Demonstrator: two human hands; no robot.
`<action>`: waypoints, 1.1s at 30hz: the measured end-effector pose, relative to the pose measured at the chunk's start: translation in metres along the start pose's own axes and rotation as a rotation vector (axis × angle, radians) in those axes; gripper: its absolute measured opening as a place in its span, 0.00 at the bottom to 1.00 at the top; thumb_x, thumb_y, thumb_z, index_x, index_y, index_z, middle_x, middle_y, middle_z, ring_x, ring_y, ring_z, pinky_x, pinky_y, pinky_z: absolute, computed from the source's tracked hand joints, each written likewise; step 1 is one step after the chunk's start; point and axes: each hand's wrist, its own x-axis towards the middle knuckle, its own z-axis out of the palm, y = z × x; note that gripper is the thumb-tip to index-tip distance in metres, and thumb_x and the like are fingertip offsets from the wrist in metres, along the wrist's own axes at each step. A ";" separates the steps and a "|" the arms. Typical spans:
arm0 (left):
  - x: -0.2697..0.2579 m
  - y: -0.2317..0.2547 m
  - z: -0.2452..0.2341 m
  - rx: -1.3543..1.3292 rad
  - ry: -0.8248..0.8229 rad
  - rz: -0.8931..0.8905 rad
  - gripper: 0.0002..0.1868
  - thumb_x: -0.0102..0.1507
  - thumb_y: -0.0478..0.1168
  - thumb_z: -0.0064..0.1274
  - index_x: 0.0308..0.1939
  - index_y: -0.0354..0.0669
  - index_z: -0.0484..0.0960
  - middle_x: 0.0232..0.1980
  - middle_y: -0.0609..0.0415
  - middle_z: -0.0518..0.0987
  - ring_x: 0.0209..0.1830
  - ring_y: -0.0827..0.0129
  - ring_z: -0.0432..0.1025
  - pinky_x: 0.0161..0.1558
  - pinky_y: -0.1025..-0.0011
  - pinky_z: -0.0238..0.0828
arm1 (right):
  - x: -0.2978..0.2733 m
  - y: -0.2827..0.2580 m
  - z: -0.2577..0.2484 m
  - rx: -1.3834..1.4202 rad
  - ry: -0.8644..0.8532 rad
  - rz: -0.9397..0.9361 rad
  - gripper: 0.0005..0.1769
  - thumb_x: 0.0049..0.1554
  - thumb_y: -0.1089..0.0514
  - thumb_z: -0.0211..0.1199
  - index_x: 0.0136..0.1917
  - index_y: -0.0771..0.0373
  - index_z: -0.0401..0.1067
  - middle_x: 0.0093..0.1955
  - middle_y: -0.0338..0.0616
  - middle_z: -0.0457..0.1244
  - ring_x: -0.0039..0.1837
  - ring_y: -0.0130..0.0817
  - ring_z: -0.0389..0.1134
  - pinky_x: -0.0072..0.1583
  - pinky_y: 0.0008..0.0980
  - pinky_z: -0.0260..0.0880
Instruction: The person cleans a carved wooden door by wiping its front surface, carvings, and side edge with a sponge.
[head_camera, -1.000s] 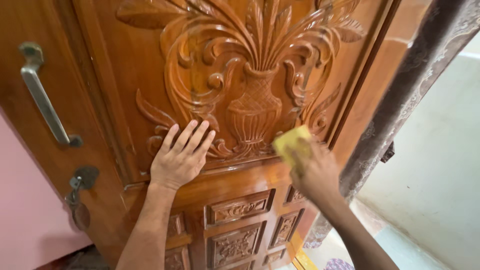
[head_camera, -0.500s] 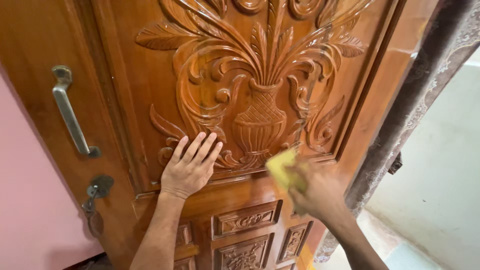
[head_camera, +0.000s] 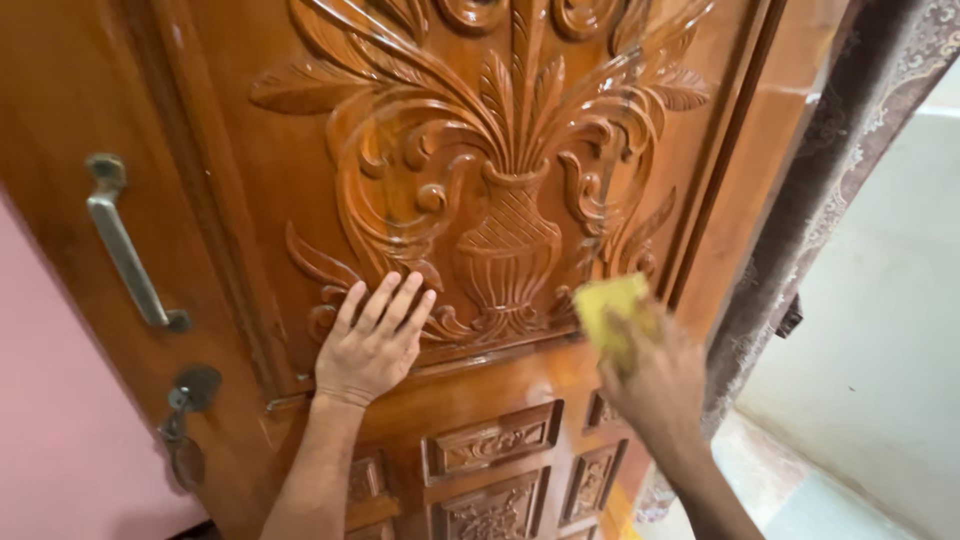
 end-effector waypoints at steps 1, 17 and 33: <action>-0.002 -0.001 0.000 0.002 -0.005 -0.004 0.26 0.66 0.48 0.50 0.70 0.58 0.75 0.76 0.60 0.67 0.77 0.66 0.58 0.77 0.56 0.50 | 0.006 0.007 -0.003 0.074 0.174 0.034 0.33 0.47 0.50 0.66 0.68 0.47 0.72 0.71 0.47 0.61 0.65 0.47 0.63 0.61 0.48 0.63; 0.001 -0.001 0.001 0.017 -0.020 -0.004 0.27 0.65 0.48 0.50 0.70 0.60 0.74 0.77 0.62 0.66 0.76 0.67 0.58 0.77 0.57 0.50 | 0.008 -0.036 0.031 0.628 0.284 -0.099 0.37 0.52 0.50 0.65 0.74 0.55 0.67 0.78 0.67 0.48 0.72 0.61 0.54 0.60 0.45 0.68; 0.001 -0.001 0.006 0.052 -0.015 -0.025 0.26 0.66 0.49 0.50 0.70 0.63 0.74 0.76 0.63 0.67 0.75 0.68 0.59 0.77 0.57 0.51 | 0.027 0.005 0.009 0.225 0.439 0.120 0.32 0.50 0.47 0.68 0.68 0.52 0.71 0.69 0.52 0.56 0.57 0.51 0.68 0.55 0.48 0.71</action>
